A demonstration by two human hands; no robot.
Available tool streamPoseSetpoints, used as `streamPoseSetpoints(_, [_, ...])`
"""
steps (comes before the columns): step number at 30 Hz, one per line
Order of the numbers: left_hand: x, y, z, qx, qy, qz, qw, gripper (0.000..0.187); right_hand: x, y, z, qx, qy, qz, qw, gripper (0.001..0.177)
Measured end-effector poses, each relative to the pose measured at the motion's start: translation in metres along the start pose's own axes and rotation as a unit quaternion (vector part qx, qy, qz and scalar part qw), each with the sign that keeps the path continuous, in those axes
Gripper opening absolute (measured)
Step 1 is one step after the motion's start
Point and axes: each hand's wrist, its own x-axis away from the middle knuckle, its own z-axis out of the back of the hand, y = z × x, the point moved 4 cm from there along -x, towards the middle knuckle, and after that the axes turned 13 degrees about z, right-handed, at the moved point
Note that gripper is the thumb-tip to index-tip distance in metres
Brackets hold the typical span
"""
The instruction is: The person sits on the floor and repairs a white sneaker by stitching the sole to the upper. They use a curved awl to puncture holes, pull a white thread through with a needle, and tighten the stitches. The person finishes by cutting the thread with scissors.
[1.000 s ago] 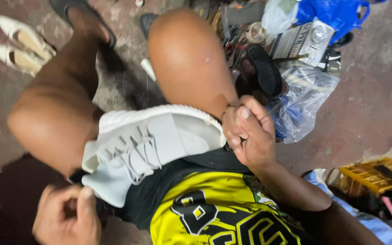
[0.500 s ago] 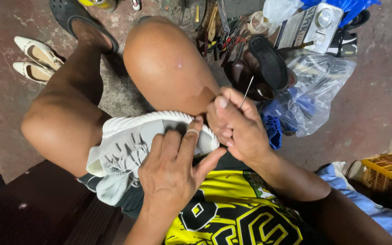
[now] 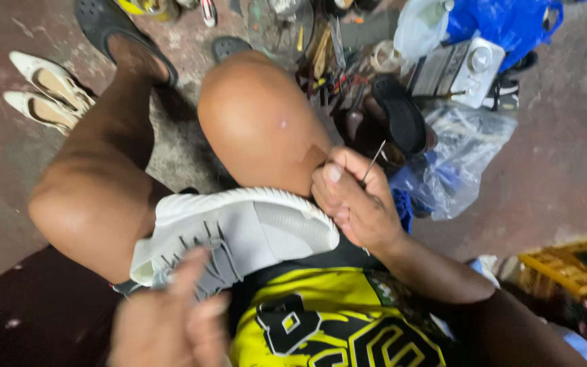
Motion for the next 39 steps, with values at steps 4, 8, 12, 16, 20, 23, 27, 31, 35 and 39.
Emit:
streamPoseSetpoints(4, [0.048,-0.092,0.041,-0.155,0.033,0.085,0.984,0.021,0.012,0.001,0.003,0.036,0.000,0.013,0.999,0.028])
streamPoseSetpoints(8, [0.072,-0.153,0.029,-0.057,-0.047,0.266,0.961,0.040,0.009,0.004,-0.002,0.076,-0.010,0.031,0.997,0.029])
streamPoseSetpoints(12, [0.082,-0.162,0.002,0.204,-0.066,0.362,0.907,0.030,0.005,-0.001,0.002,0.046,-0.025,0.005,0.999,0.030])
streamPoseSetpoints(16, [0.066,-0.154,0.029,0.193,-0.060,0.348,0.915,0.049,0.010,-0.007,0.016,-0.022,-0.041,-0.017,0.999,0.024])
streamPoseSetpoints(20, [0.043,-0.082,0.045,0.057,0.131,0.314,0.939,0.063,0.016,-0.020,0.042,0.019,-0.002,-0.021,1.000,0.017])
streamPoseSetpoints(23, [0.012,0.010,0.036,0.043,0.094,0.155,0.982,0.074,0.018,-0.027,0.065,0.014,0.024,0.001,1.000,0.015])
streamPoseSetpoints(27, [-0.040,0.107,-0.032,0.006,-0.032,-0.125,0.992,0.076,0.021,-0.029,0.104,0.006,0.031,0.012,0.999,0.018])
streamPoseSetpoints(31, [-0.054,0.108,-0.060,-0.003,-0.091,-0.162,0.983,0.065,0.018,-0.018,0.157,-0.015,0.110,0.013,0.994,0.029])
streamPoseSetpoints(35, [-0.051,0.091,-0.035,0.083,-0.109,-0.151,0.979,0.059,0.032,0.033,0.187,0.055,0.231,-0.038,0.971,0.031])
streamPoseSetpoints(39, [-0.047,0.089,0.002,0.130,-0.080,-0.146,0.978,0.058,0.045,0.046,0.197,0.241,0.247,-0.055,0.937,0.031])
